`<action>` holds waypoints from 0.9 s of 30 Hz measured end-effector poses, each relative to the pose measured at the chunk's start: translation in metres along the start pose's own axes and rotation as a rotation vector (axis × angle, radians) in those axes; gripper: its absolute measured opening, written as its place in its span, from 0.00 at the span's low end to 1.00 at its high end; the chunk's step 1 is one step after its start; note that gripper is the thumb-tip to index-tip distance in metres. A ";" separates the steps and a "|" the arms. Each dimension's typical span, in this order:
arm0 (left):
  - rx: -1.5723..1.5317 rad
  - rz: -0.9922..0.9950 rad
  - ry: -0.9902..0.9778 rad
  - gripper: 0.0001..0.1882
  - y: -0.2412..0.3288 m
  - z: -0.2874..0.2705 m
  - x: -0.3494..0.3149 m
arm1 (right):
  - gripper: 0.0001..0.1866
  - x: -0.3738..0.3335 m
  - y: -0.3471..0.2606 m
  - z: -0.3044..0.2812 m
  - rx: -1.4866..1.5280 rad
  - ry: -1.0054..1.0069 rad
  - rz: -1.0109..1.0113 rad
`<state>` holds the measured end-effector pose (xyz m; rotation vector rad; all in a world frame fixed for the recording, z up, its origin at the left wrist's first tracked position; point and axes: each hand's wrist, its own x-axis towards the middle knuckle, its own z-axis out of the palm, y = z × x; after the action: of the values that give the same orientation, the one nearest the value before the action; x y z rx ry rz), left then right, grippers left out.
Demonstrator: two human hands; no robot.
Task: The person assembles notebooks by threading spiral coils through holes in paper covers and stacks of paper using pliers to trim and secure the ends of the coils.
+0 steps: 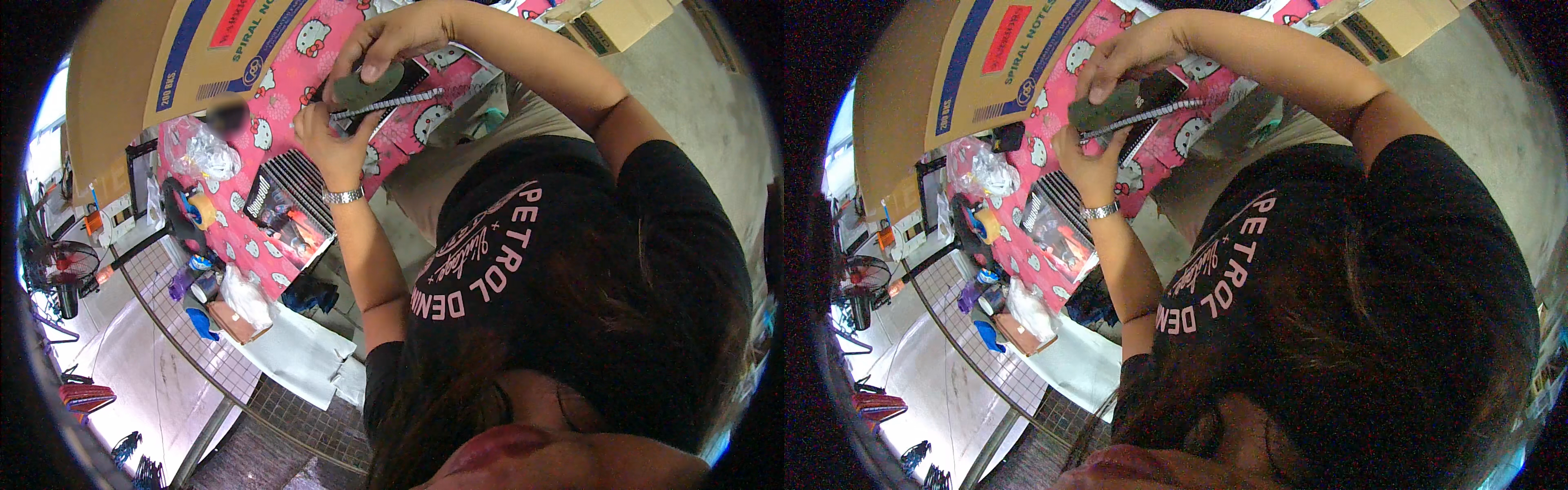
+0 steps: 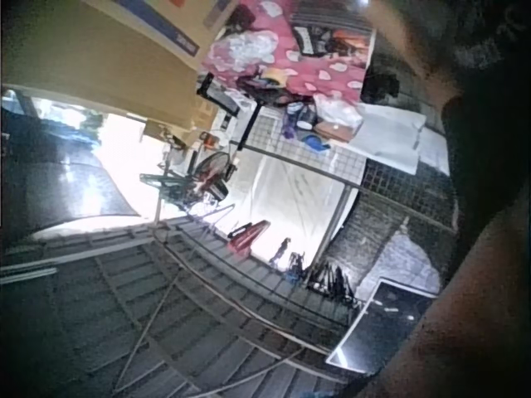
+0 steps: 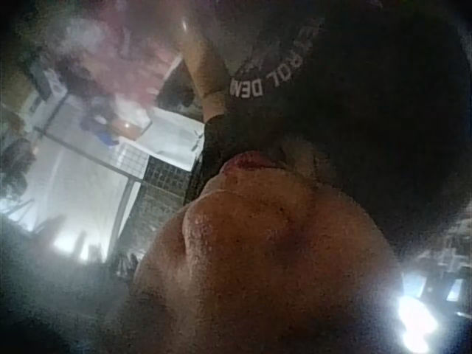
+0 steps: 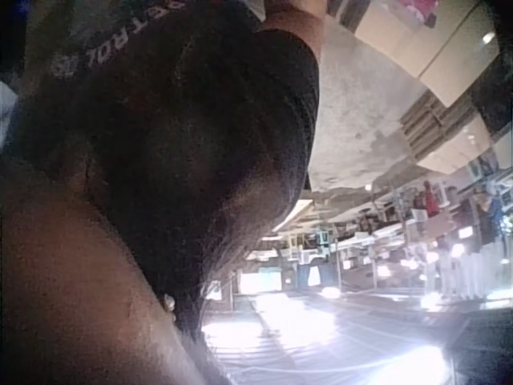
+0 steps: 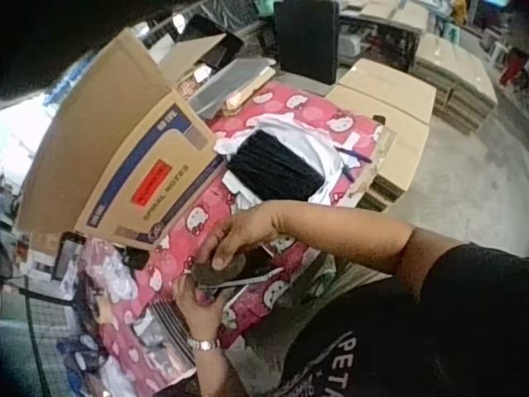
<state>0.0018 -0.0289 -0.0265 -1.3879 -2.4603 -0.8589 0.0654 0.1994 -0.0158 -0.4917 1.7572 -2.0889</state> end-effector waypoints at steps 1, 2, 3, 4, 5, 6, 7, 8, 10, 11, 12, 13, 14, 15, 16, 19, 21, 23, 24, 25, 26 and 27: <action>0.007 0.013 -0.006 0.29 -0.002 -0.002 -0.002 | 0.20 0.000 -0.002 0.003 0.102 -0.011 -0.001; 0.014 0.025 -0.013 0.29 -0.004 -0.004 -0.004 | 0.20 0.003 0.000 0.003 -0.059 0.026 0.005; 0.016 0.042 -0.018 0.29 -0.004 -0.004 -0.002 | 0.21 0.007 0.000 -0.001 -0.224 0.070 0.012; -0.008 0.015 -0.011 0.29 -0.005 -0.005 -0.001 | 0.21 0.011 0.000 -0.003 -0.388 0.113 0.019; -0.031 -0.013 -0.004 0.28 -0.005 -0.008 -0.001 | 0.22 0.012 0.001 -0.006 -0.210 0.050 0.013; -0.053 -0.043 -0.001 0.28 -0.005 -0.011 -0.001 | 0.22 0.013 -0.001 -0.005 -0.028 -0.015 0.006; -0.041 -0.037 -0.002 0.27 -0.008 -0.013 -0.002 | 0.22 0.016 -0.002 -0.004 0.155 -0.080 -0.001; -0.029 -0.030 -0.003 0.27 -0.012 -0.015 -0.002 | 0.21 0.026 0.005 -0.006 -0.116 -0.076 -0.018; 0.038 0.027 0.024 0.25 -0.022 -0.021 -0.002 | 0.21 0.034 0.005 -0.005 -0.189 0.035 0.018; -0.008 -0.046 -0.006 0.24 -0.027 -0.023 -0.002 | 0.20 0.038 0.005 -0.004 -0.225 0.091 0.036; -0.058 -0.121 -0.036 0.24 -0.028 -0.023 -0.002 | 0.20 0.041 0.009 -0.001 0.229 -0.044 -0.052; -0.104 -0.194 -0.075 0.24 -0.029 -0.025 -0.001 | 0.20 0.048 0.015 -0.006 0.054 -0.074 -0.006; -0.135 -0.092 -0.083 0.22 -0.034 -0.022 0.001 | 0.20 0.056 0.019 -0.017 -0.121 -0.103 0.041; -0.179 -0.100 -0.085 0.21 -0.038 -0.022 -0.001 | 0.20 0.062 0.014 -0.019 -0.302 -0.139 0.087; -0.223 -0.108 -0.088 0.21 -0.042 -0.022 -0.003 | 0.20 0.058 0.015 -0.015 -0.553 -0.007 -0.024; -0.331 -0.176 -0.083 0.19 -0.042 -0.021 -0.005 | 0.20 0.051 0.011 -0.003 0.306 -0.052 -0.059; -0.376 -0.203 -0.084 0.19 -0.043 -0.020 -0.005 | 0.21 0.058 0.014 -0.014 -0.122 -0.080 0.041; -0.405 -0.194 -0.096 0.19 -0.048 -0.019 -0.007 | 0.21 0.056 0.017 -0.018 -0.136 -0.048 0.052; -0.417 -0.220 -0.090 0.18 -0.048 -0.019 -0.008 | 0.22 0.049 0.013 -0.009 0.066 -0.013 0.018; -0.429 -0.245 -0.083 0.18 -0.047 -0.019 -0.010 | 0.22 0.045 0.010 -0.004 0.267 0.023 -0.015; -0.441 -0.270 -0.077 0.18 -0.046 -0.018 -0.011 | 0.22 0.048 0.012 -0.006 0.060 -0.005 0.023; -0.444 -0.260 -0.083 0.18 -0.046 -0.018 -0.010 | 0.22 0.051 0.011 -0.010 -0.147 -0.025 0.056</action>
<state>-0.0334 -0.0645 -0.0342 -1.2547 -2.6622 -1.5098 0.0172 0.1811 -0.0270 -0.5005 1.8972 -1.9168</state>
